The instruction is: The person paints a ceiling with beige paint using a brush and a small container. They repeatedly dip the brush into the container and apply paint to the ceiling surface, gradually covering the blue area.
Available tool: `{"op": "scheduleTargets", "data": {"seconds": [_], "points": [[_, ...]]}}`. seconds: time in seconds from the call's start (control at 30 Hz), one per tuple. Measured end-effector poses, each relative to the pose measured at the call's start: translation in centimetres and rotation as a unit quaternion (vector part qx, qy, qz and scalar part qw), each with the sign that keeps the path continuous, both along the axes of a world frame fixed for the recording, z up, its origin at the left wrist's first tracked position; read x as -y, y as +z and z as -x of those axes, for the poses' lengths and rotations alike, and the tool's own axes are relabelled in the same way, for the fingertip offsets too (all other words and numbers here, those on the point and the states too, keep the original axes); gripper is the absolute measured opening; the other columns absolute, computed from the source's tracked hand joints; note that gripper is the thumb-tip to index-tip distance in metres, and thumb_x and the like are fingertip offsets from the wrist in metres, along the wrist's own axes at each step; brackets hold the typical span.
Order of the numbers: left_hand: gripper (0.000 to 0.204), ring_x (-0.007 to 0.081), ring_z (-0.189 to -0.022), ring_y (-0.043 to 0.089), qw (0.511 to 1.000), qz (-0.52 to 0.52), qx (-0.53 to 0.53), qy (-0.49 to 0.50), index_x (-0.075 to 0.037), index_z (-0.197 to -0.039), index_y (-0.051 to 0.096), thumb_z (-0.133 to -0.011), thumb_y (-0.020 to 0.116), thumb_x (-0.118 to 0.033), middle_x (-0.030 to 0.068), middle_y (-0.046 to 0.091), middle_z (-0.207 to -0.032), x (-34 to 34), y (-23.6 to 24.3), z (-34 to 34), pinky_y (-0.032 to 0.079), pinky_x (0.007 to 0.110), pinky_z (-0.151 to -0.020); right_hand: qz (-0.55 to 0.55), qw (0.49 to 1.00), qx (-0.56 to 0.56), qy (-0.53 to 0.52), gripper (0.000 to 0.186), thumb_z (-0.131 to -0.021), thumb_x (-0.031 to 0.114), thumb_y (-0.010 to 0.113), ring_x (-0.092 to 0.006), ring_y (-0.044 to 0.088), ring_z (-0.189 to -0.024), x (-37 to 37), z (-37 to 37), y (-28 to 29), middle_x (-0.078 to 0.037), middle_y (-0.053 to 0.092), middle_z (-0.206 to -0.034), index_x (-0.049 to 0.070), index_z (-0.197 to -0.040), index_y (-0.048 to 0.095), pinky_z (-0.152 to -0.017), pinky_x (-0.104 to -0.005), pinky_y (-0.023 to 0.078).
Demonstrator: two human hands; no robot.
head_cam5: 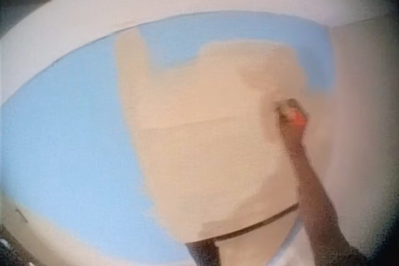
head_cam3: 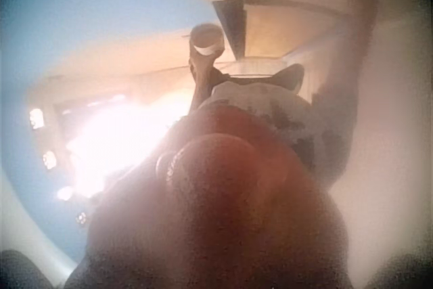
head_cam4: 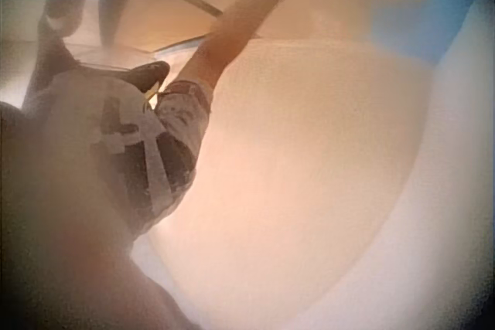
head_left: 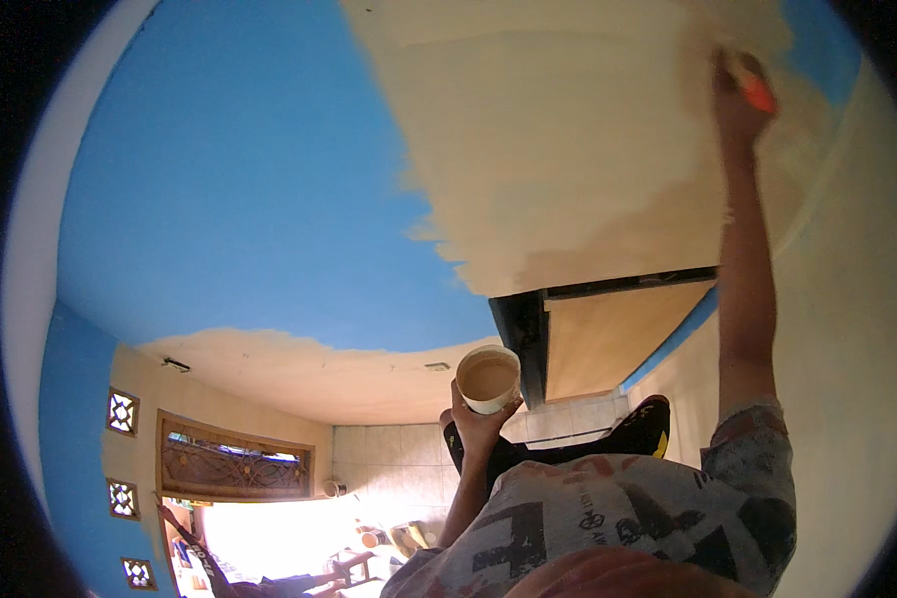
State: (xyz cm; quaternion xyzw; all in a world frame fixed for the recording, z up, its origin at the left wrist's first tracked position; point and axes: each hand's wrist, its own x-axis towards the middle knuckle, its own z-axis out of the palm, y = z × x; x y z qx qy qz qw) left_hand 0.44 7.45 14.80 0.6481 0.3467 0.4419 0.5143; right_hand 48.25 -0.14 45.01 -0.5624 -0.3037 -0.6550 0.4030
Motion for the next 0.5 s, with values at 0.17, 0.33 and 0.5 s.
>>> {"op": "scheduleTargets", "data": {"seconds": [0.17,0.33,0.5], "points": [[0.081,0.0258,-0.104,0.061,0.999,-0.016,-0.017,0.029,-0.004,-0.122,0.048,-0.055,0.091,-0.019,0.0136,0.061,-0.112,0.4,0.0,0.6,0.050,0.038,-0.090,-0.028,0.969,0.108,0.220,0.019,-0.077,0.012,0.078,-0.0234,0.065,-0.068,-13.6,14.5,1.4,-0.009,0.066,-0.081,0.005,-0.088,0.064,-0.063,-0.0303,0.054],[0.078,0.0269,-0.106,0.060,0.999,0.006,-0.036,0.019,-0.003,-0.121,0.049,-0.055,0.089,-0.015,0.0159,0.061,-0.115,0.0,0.2,2.6,0.050,0.039,-0.090,-0.046,0.901,0.056,0.428,0.022,-0.076,0.013,0.076,-0.0265,0.068,-0.078,-19.9,23.0,2.3,-0.009,0.068,-0.088,0.009,-0.095,0.065,-0.068,-0.0359,0.056],[0.076,0.0261,-0.106,0.060,0.999,0.021,-0.006,0.047,-0.002,-0.120,0.050,-0.055,0.088,-0.010,0.0144,0.061,-0.115,-0.1,-0.5,2.8,0.049,0.038,-0.090,-0.037,0.925,0.100,0.365,0.016,-0.077,0.010,0.077,-0.0215,0.065,-0.070,-19.1,19.0,0.6,-0.008,0.066,-0.079,0.004,-0.083,0.063,-0.063,-0.0306,0.053]]}}
